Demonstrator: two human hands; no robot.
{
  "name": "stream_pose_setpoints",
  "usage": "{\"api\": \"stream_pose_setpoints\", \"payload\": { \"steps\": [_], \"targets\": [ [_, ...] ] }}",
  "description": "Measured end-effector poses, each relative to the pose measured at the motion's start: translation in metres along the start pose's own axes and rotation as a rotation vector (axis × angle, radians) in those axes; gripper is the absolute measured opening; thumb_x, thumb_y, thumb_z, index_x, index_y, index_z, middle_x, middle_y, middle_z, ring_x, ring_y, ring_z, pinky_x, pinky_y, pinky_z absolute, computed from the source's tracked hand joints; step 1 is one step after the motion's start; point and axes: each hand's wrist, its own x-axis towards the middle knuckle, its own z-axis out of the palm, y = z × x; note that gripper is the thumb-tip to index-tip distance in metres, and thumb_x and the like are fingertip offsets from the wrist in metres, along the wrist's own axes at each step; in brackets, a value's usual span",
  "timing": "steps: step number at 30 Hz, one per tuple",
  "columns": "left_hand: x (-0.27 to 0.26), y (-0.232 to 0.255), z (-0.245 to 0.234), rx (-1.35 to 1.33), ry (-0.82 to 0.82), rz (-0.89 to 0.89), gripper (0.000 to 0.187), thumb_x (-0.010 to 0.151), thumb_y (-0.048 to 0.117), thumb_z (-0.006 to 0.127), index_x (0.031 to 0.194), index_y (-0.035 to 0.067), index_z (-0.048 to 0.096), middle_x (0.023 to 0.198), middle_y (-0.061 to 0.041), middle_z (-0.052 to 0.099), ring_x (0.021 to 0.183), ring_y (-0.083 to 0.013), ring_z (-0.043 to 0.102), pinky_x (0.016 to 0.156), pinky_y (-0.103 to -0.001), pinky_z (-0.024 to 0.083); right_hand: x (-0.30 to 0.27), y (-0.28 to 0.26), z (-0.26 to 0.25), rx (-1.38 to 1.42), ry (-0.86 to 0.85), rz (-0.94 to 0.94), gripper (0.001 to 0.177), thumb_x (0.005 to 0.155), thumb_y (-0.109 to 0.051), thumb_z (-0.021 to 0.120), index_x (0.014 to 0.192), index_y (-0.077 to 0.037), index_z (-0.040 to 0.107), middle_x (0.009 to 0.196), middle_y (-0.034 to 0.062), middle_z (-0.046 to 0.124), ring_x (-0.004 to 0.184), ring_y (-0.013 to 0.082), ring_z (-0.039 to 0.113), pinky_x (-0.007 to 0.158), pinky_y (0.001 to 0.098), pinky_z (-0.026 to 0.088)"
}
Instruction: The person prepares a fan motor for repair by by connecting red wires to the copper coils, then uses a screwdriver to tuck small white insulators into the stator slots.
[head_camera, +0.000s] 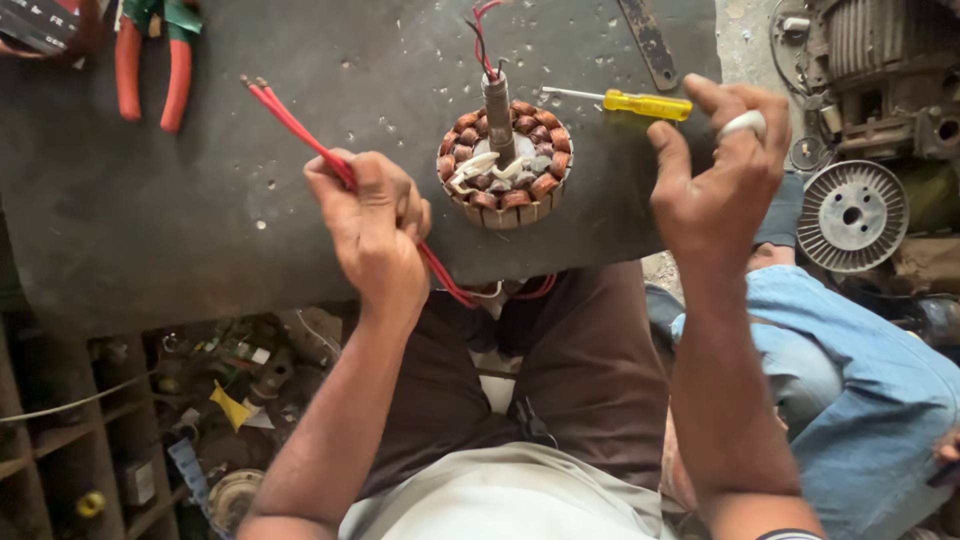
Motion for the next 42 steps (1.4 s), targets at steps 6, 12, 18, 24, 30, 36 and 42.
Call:
{"api": "stream_pose_setpoints", "payload": {
  "steps": [6,12,18,24,30,36,42],
  "targets": [
    [0.002,-0.008,-0.012,0.226,-0.211,0.049,0.071,0.089,-0.002,0.088,0.12,0.015,0.027,0.118,-0.002,0.045,0.062,-0.0028,0.041,0.056,-0.018,0.04,0.005,0.041,0.017,-0.208,-0.136,-0.17,0.024,0.095,-0.008,0.084,0.117,-0.006,0.075,0.117,0.0137,0.057,0.112,0.0342,0.053,0.098,0.0449,0.048],
    [0.0,-0.001,-0.005,0.564,-0.289,0.108,0.094,0.071,0.006,0.102,0.121,0.013,0.023,0.146,-0.016,0.047,0.06,0.0019,0.043,0.049,-0.012,0.037,0.006,0.024,-0.007,0.238,-0.16,0.134,0.017,0.108,-0.003,0.076,0.116,0.0,0.062,0.101,0.0082,0.067,0.081,0.0164,0.061,0.072,0.029,0.049],
    [0.008,0.006,-0.002,0.492,-0.318,-0.061,0.088,0.074,0.008,0.099,0.115,0.012,0.021,0.153,-0.021,0.05,0.062,0.0027,0.047,0.049,-0.014,0.04,-0.002,0.007,-0.01,0.608,-0.073,0.174,0.027,0.108,-0.001,0.072,0.124,-0.003,0.05,0.106,0.0112,0.072,0.084,0.0111,0.068,0.078,0.0214,0.057],
    [0.014,0.009,-0.005,0.38,-0.388,-0.162,0.08,0.081,0.002,0.094,0.11,0.013,0.02,0.156,-0.025,0.051,0.067,0.0026,0.052,0.052,-0.015,0.047,-0.005,0.022,0.018,0.579,-0.136,0.017,0.04,0.115,0.002,0.068,0.137,-0.006,0.036,0.112,0.0154,0.071,0.091,0.0133,0.067,0.082,0.0215,0.056],
    [0.022,0.008,-0.013,0.353,-0.448,-0.221,0.075,0.083,-0.002,0.089,0.11,0.014,0.021,0.161,-0.028,0.047,0.062,0.0032,0.049,0.05,-0.016,0.043,0.004,0.028,0.018,0.691,-0.245,0.147,0.025,0.111,0.006,0.063,0.132,0.0,0.05,0.116,0.0229,0.073,0.105,0.0234,0.076,0.095,0.035,0.067],
    [0.023,0.008,-0.013,0.374,-0.458,-0.246,0.071,0.087,-0.003,0.086,0.109,0.014,0.021,0.161,-0.027,0.047,0.065,0.0016,0.057,0.05,-0.017,0.043,-0.028,-0.007,0.024,1.192,-0.099,0.152,0.03,0.11,0.003,0.07,0.124,-0.004,0.044,0.103,0.0256,0.073,0.092,0.0255,0.076,0.085,0.0348,0.063],
    [0.025,0.008,-0.016,0.33,-0.477,-0.237,0.07,0.088,-0.004,0.085,0.11,0.013,0.021,0.16,-0.027,0.049,0.066,0.0022,0.054,0.051,-0.017,0.043,-0.034,-0.017,0.041,1.059,-0.157,0.068,0.032,0.111,0.001,0.071,0.124,-0.005,0.042,0.105,0.0243,0.074,0.103,0.0267,0.075,0.105,0.0366,0.059]
  ]
}}
